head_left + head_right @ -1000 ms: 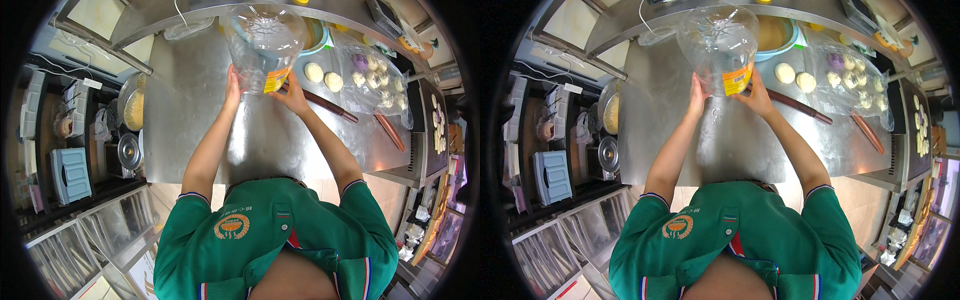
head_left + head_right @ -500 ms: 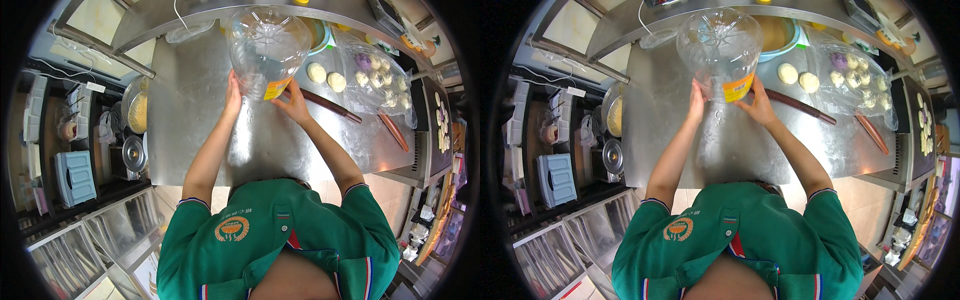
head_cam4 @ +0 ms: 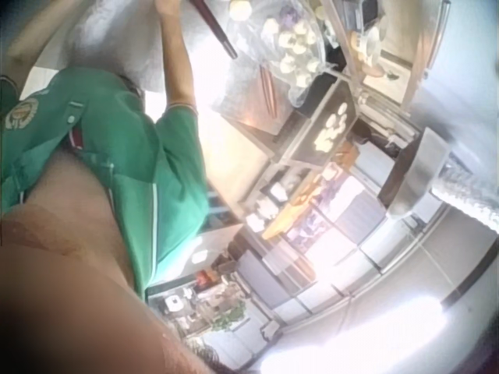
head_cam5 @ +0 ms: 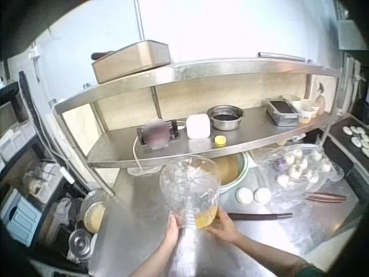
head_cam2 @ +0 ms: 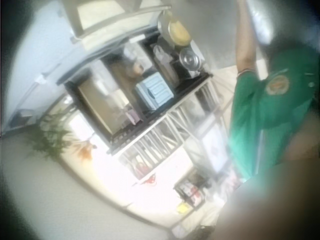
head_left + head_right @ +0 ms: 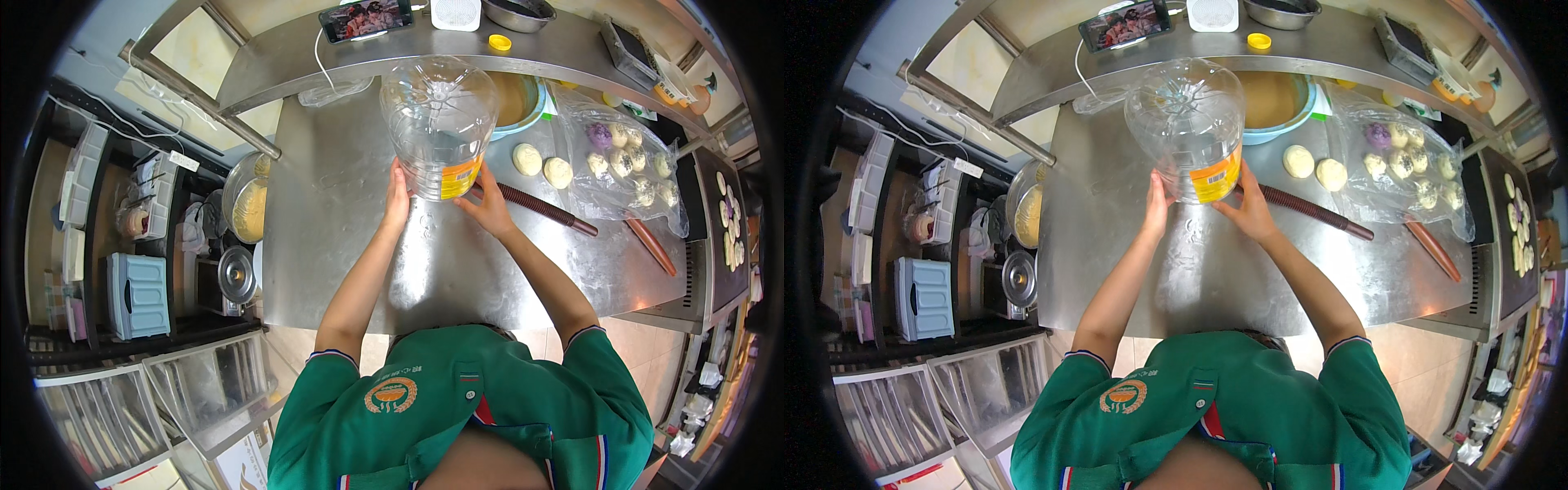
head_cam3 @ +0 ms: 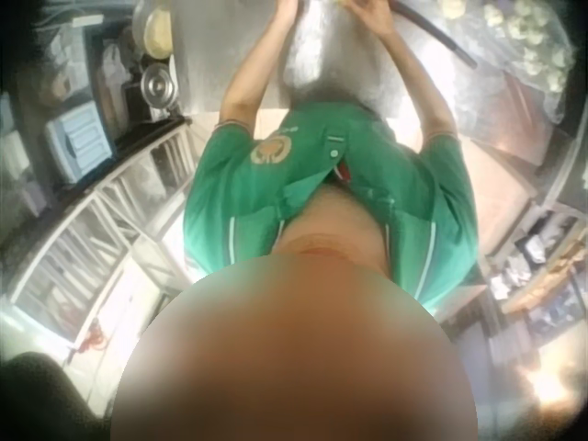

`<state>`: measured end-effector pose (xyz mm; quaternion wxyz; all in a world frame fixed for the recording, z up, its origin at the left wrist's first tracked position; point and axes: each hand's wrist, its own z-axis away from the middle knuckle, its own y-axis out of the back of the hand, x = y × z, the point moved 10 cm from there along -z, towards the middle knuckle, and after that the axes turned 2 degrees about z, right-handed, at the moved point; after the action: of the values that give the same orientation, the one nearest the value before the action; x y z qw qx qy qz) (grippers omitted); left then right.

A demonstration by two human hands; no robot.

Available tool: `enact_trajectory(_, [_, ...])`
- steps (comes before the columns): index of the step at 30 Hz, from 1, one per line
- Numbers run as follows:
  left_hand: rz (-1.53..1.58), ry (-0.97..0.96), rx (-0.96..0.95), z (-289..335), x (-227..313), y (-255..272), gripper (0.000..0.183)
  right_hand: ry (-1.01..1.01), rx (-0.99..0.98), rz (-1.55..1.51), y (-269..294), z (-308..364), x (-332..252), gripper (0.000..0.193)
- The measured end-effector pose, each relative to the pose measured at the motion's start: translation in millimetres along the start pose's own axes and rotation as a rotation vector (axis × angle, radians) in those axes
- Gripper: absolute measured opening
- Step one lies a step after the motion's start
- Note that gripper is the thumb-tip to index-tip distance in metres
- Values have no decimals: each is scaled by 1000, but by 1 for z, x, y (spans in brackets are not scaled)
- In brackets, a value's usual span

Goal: The person shapes dough into flatbreads on a stainless steel counter, then places them on a griddle to cook. They use tongs to flip the flatbreads and transfer cooked ones to a cooling rack.

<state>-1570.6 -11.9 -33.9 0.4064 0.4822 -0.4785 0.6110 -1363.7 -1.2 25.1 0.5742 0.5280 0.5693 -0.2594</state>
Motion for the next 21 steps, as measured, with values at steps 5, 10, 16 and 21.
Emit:
enact_trajectory(5, [-11,-11,14,0,2,1,80,-51,8,46,0,-1,9,104])
enact_trajectory(10, [-43,-42,46,-2,1,5,82,-42,34,17,4,4,9,102])
enact_trajectory(16, [-98,-93,136,22,4,38,77,-53,98,311,49,80,27,71])
enact_trajectory(21, [-208,-70,184,65,-8,66,63,-543,42,515,123,158,119,45])
